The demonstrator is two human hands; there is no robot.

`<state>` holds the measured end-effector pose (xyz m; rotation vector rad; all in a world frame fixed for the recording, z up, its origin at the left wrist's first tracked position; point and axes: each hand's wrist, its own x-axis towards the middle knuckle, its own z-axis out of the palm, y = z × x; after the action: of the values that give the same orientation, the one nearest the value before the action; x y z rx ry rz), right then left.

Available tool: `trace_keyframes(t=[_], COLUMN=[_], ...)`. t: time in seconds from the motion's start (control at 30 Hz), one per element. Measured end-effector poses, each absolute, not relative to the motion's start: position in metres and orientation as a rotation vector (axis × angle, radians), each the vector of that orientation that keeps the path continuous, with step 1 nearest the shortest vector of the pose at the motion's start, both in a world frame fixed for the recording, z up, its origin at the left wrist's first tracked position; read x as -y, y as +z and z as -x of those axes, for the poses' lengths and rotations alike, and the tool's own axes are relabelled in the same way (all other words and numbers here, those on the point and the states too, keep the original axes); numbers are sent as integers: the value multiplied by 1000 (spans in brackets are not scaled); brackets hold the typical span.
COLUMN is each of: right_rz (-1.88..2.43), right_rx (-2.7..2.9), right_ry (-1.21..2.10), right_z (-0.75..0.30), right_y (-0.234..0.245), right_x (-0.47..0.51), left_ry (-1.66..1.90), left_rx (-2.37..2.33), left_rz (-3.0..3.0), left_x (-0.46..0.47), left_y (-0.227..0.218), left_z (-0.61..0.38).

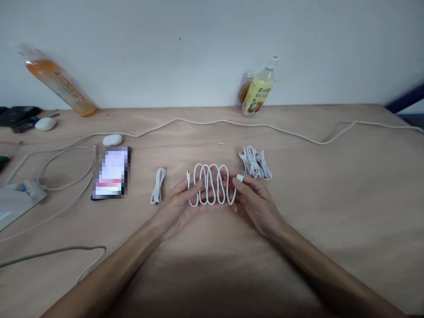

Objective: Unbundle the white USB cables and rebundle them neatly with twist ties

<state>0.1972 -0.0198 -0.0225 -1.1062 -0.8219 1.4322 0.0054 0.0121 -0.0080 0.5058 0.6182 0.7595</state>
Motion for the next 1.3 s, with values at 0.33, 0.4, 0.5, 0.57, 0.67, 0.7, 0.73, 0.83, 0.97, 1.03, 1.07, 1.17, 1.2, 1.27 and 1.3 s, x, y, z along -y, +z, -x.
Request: trace_keyframes(t=[0.33,0.4,0.5,0.57,0.67,0.7,0.73,0.83,0.97,1.03,1.07,1.17,1.2,1.27,1.3], right_rz=[1115,1116,1107,1099,1099,1103,1105,1095,1097,1101,1100,1088,1085,1081,1083], right_rx=[873,882,877,864,858,858,858,845,829,822,817,801,800,801,804], right_ry=[1421,1420,1425,1430,1432,1431,1433,1434,1442,1441,1437,1433,1436,1445,1445], right_z=[-198,-198,-198,-198,-197,-197,-197,-197,-197,-196,-196,-196,-196,-196,-196], right_y=[-26,-26,-26,-25,-26,-26,-26,-27,-27,-26,-26,-25,-25,-25,-26], right_x=[20,21,21,20,19,19,19,17,18,18,19,19,19,19,19], left_ry=[750,756,761,766,769,769,769,780,785,786,786,779,780,786,790], left_rx=[-620,-620,-623,-622,-634,-640,-642,-634,-633,-639,-643,-647,-648,-656,-659], left_rz=[-544,-539,-542,-552,-552,-549,-546,-532,-526,-527,-526,-516,-510,-499,-496], left_x=[-11,-11,-12,-12,-11,-11,-12,-13,-14,-14,-14,-13,-13,-13,-13], left_y=[-7,-7,-8,-8,-9,-9,-9,-9,-12,-12,-12,-12,-12,-11,-11], left_z=[-6,-7,-7,-7,-6,-6,-6,-7,-6,-6,-6,-6,-6,-6,-6])
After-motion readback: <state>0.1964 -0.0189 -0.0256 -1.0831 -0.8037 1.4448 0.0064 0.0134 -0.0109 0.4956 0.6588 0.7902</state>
